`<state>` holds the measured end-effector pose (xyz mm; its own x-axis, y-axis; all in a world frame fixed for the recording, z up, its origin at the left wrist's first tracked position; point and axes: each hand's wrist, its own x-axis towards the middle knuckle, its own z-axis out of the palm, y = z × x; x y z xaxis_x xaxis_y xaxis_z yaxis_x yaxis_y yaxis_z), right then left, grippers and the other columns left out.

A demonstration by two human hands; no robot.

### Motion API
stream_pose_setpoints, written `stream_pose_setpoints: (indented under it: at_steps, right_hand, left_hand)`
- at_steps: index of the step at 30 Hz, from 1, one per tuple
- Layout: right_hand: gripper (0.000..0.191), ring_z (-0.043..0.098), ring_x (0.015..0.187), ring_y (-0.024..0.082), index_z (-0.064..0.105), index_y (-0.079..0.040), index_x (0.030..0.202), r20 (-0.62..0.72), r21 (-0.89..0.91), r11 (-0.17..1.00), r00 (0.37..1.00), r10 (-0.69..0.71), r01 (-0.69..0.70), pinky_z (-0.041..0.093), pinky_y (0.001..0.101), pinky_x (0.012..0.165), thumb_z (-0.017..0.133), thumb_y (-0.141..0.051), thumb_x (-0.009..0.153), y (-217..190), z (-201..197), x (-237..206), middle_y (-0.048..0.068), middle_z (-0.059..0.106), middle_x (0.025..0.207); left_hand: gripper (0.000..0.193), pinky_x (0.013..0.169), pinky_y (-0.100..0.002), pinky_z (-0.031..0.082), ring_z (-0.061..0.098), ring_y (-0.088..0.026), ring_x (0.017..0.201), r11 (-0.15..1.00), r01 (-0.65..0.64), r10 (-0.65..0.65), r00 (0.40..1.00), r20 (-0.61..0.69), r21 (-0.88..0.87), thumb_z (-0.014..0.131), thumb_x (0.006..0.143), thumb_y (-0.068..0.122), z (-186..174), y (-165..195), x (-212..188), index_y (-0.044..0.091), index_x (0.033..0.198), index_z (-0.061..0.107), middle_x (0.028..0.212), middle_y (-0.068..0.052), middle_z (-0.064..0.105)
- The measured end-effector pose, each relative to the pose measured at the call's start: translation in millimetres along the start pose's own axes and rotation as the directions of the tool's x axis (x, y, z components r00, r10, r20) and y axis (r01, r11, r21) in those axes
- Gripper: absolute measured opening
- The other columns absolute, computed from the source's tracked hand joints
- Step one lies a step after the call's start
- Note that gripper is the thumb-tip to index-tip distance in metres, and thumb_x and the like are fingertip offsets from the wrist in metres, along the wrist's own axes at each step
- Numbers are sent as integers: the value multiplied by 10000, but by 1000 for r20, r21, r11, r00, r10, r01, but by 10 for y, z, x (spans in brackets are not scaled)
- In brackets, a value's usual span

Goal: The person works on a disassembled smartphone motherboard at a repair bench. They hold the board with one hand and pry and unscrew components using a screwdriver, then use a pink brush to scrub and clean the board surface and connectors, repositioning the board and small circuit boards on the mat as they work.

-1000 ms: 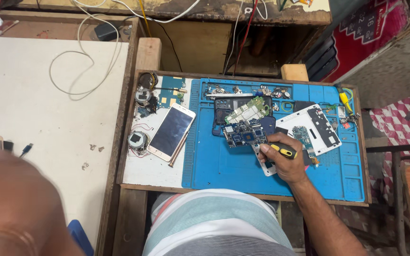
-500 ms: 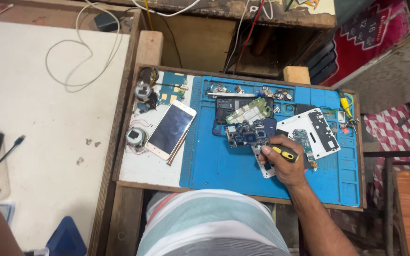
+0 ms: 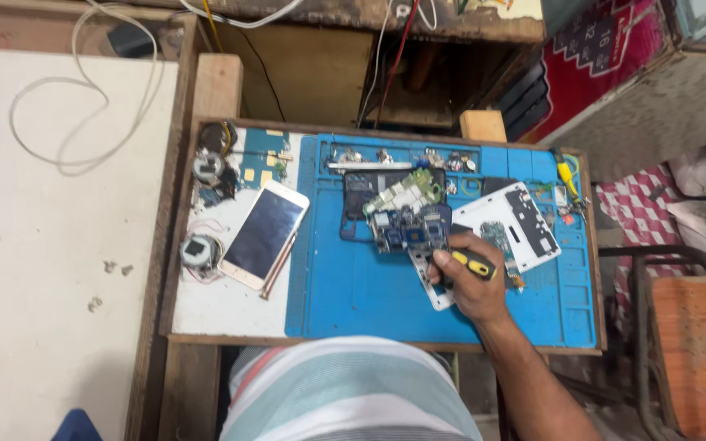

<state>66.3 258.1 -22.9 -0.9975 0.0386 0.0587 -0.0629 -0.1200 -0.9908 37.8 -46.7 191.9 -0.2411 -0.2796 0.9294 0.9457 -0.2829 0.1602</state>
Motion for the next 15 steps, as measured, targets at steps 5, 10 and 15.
stream_pose_setpoints:
  at_steps: [5,10,15]
  right_hand:
    - [169,667,656,176,665,67,1007,-9,95,995,1000,5,-4,560,313,604,700,-86,945,-16,18,37,135,698,764]
    - [167,651,635,176,649,58,1030,-42,146,989,999,4,3,557,322,599,681,-85,952,-72,51,20,135,686,744]
    - [137,619,637,185,631,53,1022,-68,252,966,997,-33,49,527,328,613,647,-77,982,-58,26,51,128,655,741]
  left_hand:
    - [684,970,-350,557,607,-253,1134,1000,-19,19,1000,-12,-13,864,808,413,-4,-19,15,107,1339,562,1318,-114,590]
    - [645,963,-353,555,616,-256,1113,997,-75,75,997,-19,-3,855,825,396,-15,43,64,102,1321,567,1297,-117,604]
    - [606,957,-355,554,624,-260,1092,982,-186,187,981,-51,30,846,842,379,-17,-3,43,98,1304,572,1275,-120,618]
